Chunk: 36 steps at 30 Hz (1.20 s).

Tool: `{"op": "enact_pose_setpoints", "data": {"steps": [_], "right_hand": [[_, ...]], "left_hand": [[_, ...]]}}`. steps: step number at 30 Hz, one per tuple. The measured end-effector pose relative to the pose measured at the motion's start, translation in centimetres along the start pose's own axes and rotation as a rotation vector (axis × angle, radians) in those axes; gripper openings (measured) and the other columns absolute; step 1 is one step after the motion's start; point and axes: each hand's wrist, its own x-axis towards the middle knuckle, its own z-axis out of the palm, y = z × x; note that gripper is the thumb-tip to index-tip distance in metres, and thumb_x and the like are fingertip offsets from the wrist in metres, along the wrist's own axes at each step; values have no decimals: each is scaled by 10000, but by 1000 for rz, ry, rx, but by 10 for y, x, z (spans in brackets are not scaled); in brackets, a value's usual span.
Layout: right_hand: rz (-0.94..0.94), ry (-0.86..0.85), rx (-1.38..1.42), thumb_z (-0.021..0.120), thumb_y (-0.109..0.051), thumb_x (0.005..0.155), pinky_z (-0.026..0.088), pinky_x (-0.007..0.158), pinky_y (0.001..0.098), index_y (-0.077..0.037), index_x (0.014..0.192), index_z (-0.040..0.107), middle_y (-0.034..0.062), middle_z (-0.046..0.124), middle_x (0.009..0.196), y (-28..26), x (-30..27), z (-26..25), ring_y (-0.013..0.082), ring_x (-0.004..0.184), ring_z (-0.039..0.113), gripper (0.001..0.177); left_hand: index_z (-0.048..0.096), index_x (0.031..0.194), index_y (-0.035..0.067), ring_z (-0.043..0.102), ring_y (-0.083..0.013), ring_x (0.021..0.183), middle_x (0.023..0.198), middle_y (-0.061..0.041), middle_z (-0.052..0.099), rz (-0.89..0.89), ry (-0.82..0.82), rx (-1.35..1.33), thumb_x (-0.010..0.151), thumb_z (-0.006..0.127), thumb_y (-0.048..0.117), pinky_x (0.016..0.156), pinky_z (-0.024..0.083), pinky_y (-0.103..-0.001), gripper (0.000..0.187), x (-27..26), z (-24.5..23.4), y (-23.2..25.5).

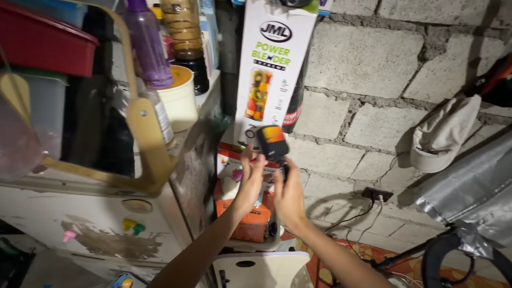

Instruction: The person fills several baby bottles with water using a manual pump attached to a large water jug. They pick up each bottle, pump water into it, and place it back on a nearby table. The process is repeated for multiple bottles of different colors.

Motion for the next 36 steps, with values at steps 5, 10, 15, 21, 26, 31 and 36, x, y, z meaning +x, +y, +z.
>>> {"op": "enact_pose_setpoints", "data": {"steps": [5, 10, 15, 21, 26, 31, 36], "right_hand": [[-377, -125, -131, 607, -200, 1003, 449, 1023, 449, -4, 1486, 420, 247, 529, 1284, -12, -7, 26, 375, 1194, 556, 554], [-327, -14, -136, 653, -159, 974, 529, 903, 386, -27, 1370, 527, 174, 548, 1166, -17, 38, 27, 268, 987, 620, 436], [-257, 58, -97, 657, -65, 907, 556, 769, 349, -27, 1363, 514, 170, 518, 1192, -20, 57, 25, 230, 864, 629, 479], [-260, 114, -105, 658, -37, 873, 572, 806, 357, -40, 1352, 515, 183, 513, 1177, -3, 61, 40, 262, 901, 636, 499], [-175, 131, -98, 647, -30, 885, 558, 828, 370, -54, 1359, 513, 186, 504, 1192, 4, 57, 48, 278, 896, 651, 493], [-130, 135, -64, 618, -19, 879, 567, 852, 364, -64, 1367, 494, 190, 468, 1253, 8, 57, 50, 276, 919, 666, 505], [-150, 92, -107, 646, -32, 908, 558, 901, 381, -69, 1383, 499, 205, 483, 1234, 16, 48, 42, 285, 965, 666, 499]], "left_hand": [[304, 1539, 38, 565, -329, 1232, 1374, -214, 540, 287, 184, 406, 1008, 607, 335, 1040, 453, -415, 679, 11, -7, 59], [372, 1514, -17, 571, -427, 1233, 1378, -277, 538, 569, 429, 895, 1016, 622, 196, 1029, 464, -464, 597, 72, -54, 70], [518, 1449, 3, 641, -455, 1127, 1252, -304, 636, 536, 369, 1045, 949, 671, 171, 965, 524, -461, 549, 127, -89, 43], [566, 1447, 117, 669, -462, 1069, 1144, -295, 692, 252, 257, 1138, 1018, 564, 384, 960, 526, -494, 505, 162, -105, 20], [455, 1539, 159, 613, -500, 1101, 1165, -314, 656, 118, 205, 1014, 1034, 422, 477, 960, 484, -526, 598, 150, -91, 32], [454, 1523, 154, 580, -459, 1201, 1339, -254, 611, 61, 225, 955, 1059, 399, 492, 1017, 453, -496, 577, 119, -76, 54], [550, 1444, 18, 478, -444, 1367, 1482, -244, 516, 707, 421, 1107, 1102, 579, 289, 1140, 377, -539, 437, 88, -48, 53]]}}
